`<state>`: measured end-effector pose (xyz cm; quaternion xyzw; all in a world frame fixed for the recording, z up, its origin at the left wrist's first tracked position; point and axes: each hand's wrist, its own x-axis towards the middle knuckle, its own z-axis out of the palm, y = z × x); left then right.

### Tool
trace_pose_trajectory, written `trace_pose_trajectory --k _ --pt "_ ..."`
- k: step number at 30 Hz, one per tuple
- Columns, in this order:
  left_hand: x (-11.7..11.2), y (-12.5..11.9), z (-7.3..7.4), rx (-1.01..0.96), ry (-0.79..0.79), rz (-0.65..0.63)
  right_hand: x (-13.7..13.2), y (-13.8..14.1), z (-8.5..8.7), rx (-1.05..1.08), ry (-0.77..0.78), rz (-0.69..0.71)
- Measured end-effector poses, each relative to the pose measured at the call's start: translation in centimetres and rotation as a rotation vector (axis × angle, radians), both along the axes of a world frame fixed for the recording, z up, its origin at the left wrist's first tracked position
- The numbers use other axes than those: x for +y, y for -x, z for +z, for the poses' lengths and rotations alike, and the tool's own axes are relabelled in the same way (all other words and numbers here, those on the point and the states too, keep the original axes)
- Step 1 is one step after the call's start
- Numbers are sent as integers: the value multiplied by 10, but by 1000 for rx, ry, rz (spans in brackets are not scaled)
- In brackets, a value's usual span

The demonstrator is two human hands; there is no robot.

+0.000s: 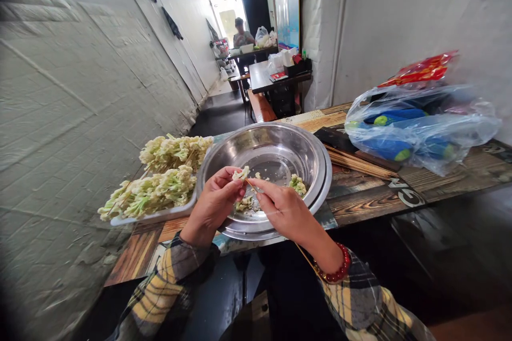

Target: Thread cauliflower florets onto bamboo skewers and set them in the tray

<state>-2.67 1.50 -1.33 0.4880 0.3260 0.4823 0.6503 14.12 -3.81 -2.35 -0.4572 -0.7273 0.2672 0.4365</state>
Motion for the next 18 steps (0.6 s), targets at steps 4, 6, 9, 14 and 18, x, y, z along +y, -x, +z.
trace_pose_trajectory --k 4,6,9,14,18 --pt "0 1 0 -15 16 -15 -1 2 -1 -19 -4 -37" --pt "1 1 0 -20 41 -21 -2 2 -2 -35 -1 -37" --pt "1 1 0 -2 49 6 -2 2 -3 -58 2 -32" --pt "0 0 0 37 62 95 -3 5 -4 -97 -6 -37" --pt "-1 0 2 35 67 55 -3 6 -7 -133 -72 -79"
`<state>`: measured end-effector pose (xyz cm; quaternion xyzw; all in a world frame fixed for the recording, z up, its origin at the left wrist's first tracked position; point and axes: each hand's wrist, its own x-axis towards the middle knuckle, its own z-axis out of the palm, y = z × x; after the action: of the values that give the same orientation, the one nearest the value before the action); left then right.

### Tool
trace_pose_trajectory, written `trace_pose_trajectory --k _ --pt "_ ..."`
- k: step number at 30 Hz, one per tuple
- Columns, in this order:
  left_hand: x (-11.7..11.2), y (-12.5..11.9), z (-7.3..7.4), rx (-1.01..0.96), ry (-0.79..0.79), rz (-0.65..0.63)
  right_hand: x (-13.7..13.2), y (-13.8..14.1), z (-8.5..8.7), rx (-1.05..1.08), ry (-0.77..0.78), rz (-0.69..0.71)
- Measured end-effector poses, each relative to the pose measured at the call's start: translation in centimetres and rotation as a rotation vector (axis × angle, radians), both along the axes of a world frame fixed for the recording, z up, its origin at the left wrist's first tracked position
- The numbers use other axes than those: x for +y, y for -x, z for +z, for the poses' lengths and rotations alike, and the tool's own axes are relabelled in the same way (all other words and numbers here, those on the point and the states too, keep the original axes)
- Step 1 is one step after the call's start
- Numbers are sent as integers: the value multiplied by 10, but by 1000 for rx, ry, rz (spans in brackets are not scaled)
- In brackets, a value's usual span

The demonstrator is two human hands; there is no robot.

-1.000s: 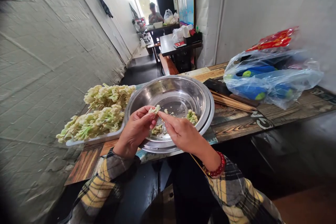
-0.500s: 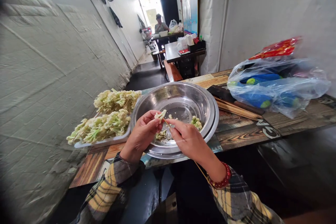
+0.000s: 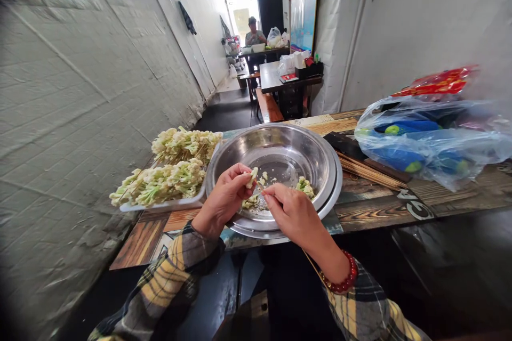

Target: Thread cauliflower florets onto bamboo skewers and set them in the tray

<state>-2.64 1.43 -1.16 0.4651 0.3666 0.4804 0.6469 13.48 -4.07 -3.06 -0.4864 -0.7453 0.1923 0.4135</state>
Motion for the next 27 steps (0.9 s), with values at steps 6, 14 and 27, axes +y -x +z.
trace_pose_trajectory --k 6,14,27 --pt "0 -3 -2 47 -28 -148 2 1 -3 0 -49 -22" --pt "5 -1 12 111 -109 -291 3 -13 0 203 65 -75" --pt "57 -52 -18 994 -726 -376 33 -42 -6 827 172 -145"
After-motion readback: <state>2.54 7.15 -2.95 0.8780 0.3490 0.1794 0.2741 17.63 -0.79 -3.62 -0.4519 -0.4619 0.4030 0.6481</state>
